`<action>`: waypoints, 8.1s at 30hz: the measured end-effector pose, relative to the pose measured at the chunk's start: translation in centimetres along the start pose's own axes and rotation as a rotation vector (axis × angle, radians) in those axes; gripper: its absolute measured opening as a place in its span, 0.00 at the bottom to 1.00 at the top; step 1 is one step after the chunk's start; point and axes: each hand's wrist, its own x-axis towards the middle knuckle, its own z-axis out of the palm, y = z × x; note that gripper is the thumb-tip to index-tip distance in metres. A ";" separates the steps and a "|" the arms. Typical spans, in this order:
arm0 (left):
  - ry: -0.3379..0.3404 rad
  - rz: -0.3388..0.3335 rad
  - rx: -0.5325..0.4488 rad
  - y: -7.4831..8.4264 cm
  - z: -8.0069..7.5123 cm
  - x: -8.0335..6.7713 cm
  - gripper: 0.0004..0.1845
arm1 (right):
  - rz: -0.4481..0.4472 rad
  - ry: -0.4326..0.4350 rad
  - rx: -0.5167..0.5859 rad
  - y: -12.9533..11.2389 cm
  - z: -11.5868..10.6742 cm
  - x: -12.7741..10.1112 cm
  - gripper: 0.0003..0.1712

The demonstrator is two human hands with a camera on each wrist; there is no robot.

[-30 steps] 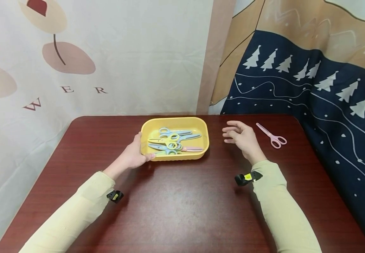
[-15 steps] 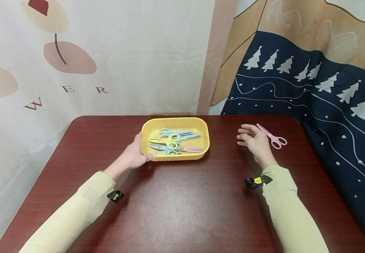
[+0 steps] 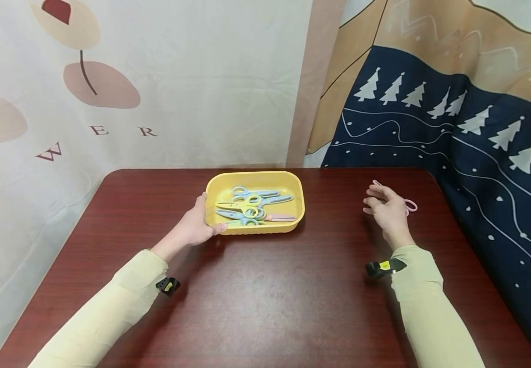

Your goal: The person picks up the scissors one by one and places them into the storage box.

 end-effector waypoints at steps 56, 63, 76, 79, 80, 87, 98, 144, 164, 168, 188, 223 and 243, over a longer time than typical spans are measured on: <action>-0.015 -0.014 -0.007 0.0 0.0 0.2 0.59 | 0.173 0.185 -0.317 4.4 -4.9 1.6 0.39; -0.009 -0.009 -0.022 -0.1 0.0 0.1 0.59 | 0.143 0.133 -0.403 4.4 -5.1 2.2 0.40; -0.007 -0.011 -0.021 0.1 -0.1 -0.1 0.59 | 0.204 0.092 -0.477 4.3 -5.4 2.7 0.42; -0.007 -0.011 -0.015 0.1 -0.1 0.0 0.59 | 0.229 0.078 -0.484 4.2 -5.6 2.7 0.42; -0.009 -0.011 -0.011 0.1 -0.1 0.0 0.59 | 0.230 0.079 -0.488 4.1 -5.6 2.7 0.41; -0.017 -0.025 -0.010 0.2 -0.1 0.0 0.59 | 0.198 0.083 -0.524 4.3 -5.6 2.7 0.37; -0.007 -0.020 -0.020 0.0 0.1 0.0 0.60 | 0.180 0.097 -0.555 4.6 -5.4 2.6 0.34; -0.001 -0.004 -0.024 0.0 0.0 0.0 0.59 | 0.167 0.097 -0.214 4.6 -5.5 1.8 0.40; 0.004 0.015 -0.026 0.0 -0.1 0.0 0.59 | 0.184 0.086 0.256 3.6 -4.3 1.8 0.48; 0.005 0.020 -0.030 0.0 -0.1 0.0 0.59 | 0.178 0.086 0.321 3.3 -4.0 1.7 0.48; 0.005 -0.002 -0.032 0.1 0.0 -0.2 0.60 | 0.103 0.024 0.497 1.8 -3.2 1.1 0.43; 0.005 0.003 -0.032 0.0 0.4 -0.3 0.60 | -0.035 -0.083 0.500 -2.1 -0.9 -0.4 0.30; 0.010 0.004 -0.036 -0.5 0.2 -0.1 0.59 | -0.026 -0.118 0.270 -3.8 1.0 -1.3 0.36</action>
